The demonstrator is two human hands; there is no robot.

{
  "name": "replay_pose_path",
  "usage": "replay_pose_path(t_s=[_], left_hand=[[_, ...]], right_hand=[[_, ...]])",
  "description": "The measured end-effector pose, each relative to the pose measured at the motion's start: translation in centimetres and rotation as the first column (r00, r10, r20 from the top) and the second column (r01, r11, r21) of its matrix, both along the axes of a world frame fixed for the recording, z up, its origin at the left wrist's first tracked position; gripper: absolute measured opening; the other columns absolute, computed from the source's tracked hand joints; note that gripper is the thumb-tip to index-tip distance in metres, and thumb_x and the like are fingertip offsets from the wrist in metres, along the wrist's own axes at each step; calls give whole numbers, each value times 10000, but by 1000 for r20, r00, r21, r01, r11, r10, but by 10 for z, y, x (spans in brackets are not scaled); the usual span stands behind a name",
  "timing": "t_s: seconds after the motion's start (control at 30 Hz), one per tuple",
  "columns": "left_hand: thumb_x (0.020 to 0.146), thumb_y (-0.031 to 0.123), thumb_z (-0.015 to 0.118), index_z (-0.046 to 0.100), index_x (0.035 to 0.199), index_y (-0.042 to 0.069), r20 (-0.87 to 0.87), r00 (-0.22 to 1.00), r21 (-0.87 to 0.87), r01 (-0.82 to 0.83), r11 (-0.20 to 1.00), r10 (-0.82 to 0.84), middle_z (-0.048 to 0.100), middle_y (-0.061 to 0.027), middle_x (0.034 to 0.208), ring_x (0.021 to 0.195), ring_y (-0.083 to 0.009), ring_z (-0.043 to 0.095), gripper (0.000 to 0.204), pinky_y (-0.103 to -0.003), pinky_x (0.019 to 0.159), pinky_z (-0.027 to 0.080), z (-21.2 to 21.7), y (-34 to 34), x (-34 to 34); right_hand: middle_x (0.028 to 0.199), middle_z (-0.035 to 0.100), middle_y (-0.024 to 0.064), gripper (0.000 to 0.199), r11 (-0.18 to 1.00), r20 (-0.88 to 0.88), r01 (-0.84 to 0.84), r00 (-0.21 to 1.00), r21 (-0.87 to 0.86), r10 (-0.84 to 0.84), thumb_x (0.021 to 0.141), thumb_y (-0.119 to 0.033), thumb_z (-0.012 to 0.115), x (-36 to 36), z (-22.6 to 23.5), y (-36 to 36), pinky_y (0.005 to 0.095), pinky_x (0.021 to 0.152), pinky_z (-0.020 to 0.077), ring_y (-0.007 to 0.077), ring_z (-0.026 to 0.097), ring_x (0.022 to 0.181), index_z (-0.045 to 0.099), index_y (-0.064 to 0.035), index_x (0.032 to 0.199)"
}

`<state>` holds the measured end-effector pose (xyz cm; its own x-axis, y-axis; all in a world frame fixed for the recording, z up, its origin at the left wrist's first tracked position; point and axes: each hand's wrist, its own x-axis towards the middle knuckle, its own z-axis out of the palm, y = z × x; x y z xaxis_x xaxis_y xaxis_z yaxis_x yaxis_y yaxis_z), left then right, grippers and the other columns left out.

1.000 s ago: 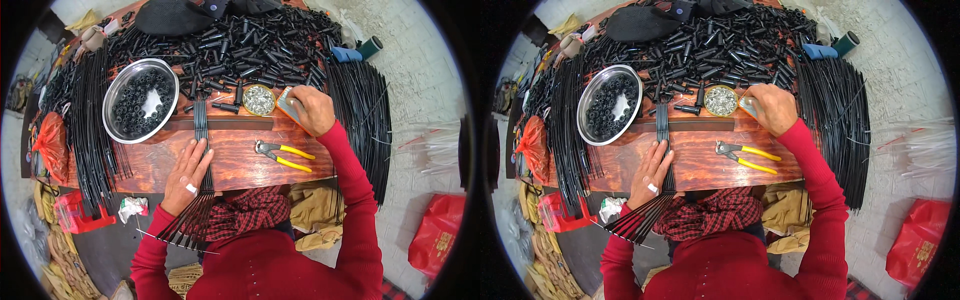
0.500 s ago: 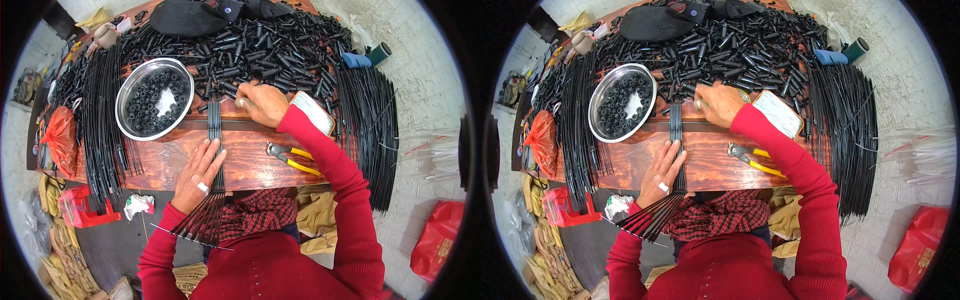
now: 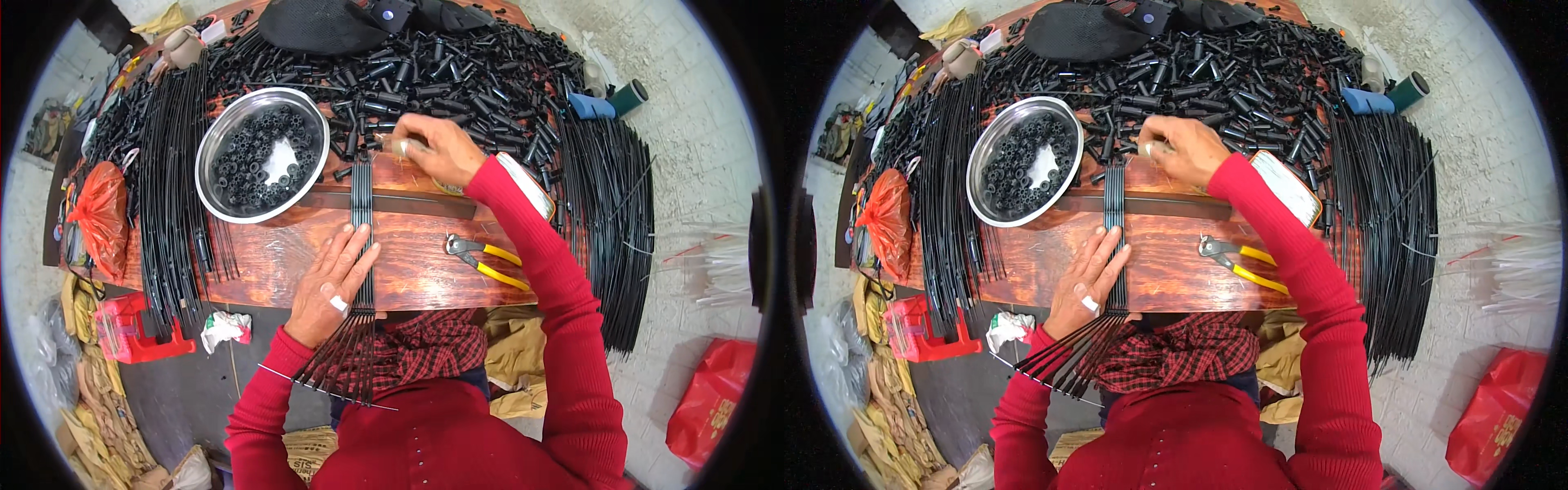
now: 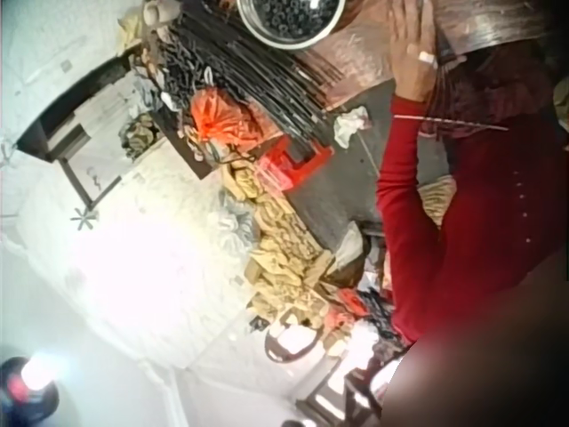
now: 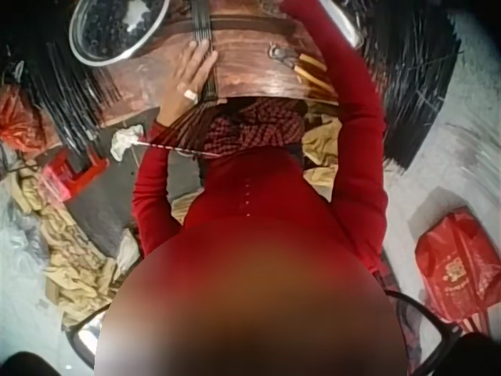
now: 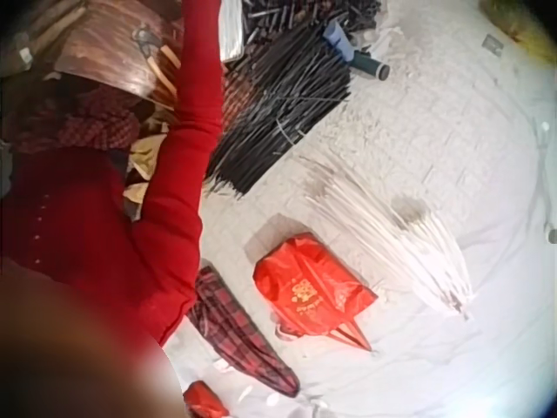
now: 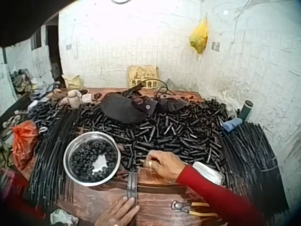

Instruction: Manually inserting black wire rods into a circular metal frame to assemble a wire product.

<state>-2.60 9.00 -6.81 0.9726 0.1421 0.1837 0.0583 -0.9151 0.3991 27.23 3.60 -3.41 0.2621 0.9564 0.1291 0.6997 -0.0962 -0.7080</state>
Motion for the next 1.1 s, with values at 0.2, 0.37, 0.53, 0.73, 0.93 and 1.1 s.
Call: replay_pose_path(t_s=[0.2, 0.37, 0.53, 0.73, 0.93, 1.1], left_hand=[[884, 50, 529, 470, 1457, 85, -4, 1000, 4, 4, 1000, -4, 372, -137, 1573, 1461, -341, 342, 577, -482, 1177, 325, 2, 0, 1], [878, 41, 533, 485, 1446, 85, 3, 1000, 8, 3, 1000, -3, 389, -136, 1563, 1449, -344, 364, 572, -481, 1170, 338, 0, 0, 2], [859, 20, 546, 507, 1427, 83, 17, 1000, -2, -9, 1000, 9, 408, -136, 1552, 1433, -345, 390, 573, -482, 1156, 362, 1, -1, 2], [844, 17, 555, 515, 1422, 86, 16, 1000, 13, -14, 1000, 14, 416, -139, 1547, 1422, -348, 407, 583, -486, 1145, 376, -1, -1, 3], [843, 9, 548, 509, 1430, 94, 7, 1000, 10, -18, 1000, 18, 411, -139, 1551, 1422, -358, 404, 594, -494, 1144, 375, -3, -1, 3], [840, 11, 551, 500, 1441, 100, -8, 1000, 6, -16, 1000, 16, 400, -132, 1559, 1430, -359, 392, 610, -500, 1146, 368, -3, -1, 5]], right_hand=[[1213, 663, 142, 223, 996, 257, -65, 965, 63, 47, 857, -99, 611, -19, -14, -11, 448, 917, 514, 341, 641, 1078, 705, -87, 1059], [1198, 655, 121, 249, 997, 300, -47, 954, 67, 25, 848, -62, 633, -20, -22, -10, 427, 905, 517, 339, 637, 1070, 701, -96, 1085], [1106, 658, 109, 241, 991, 272, -54, 962, 120, 20, 845, -29, 643, -20, -27, -8, 413, 866, 518, 337, 642, 1012, 690, -92, 1073], [1063, 658, 109, 235, 986, 260, -57, 965, 157, 14, 840, -20, 647, -19, -33, -6, 408, 856, 521, 333, 643, 991, 689, -99, 1057], [1059, 665, 103, 258, 986, 233, -51, 972, 160, 13, 828, 1, 636, -19, -35, -7, 414, 858, 523, 333, 646, 987, 691, -108, 1056], [1080, 671, 108, 258, 974, 211, -49, 977, 222, 1, 830, 5, 626, -17, -43, -6, 418, 859, 526, 340, 648, 985, 689, -105, 1055]])
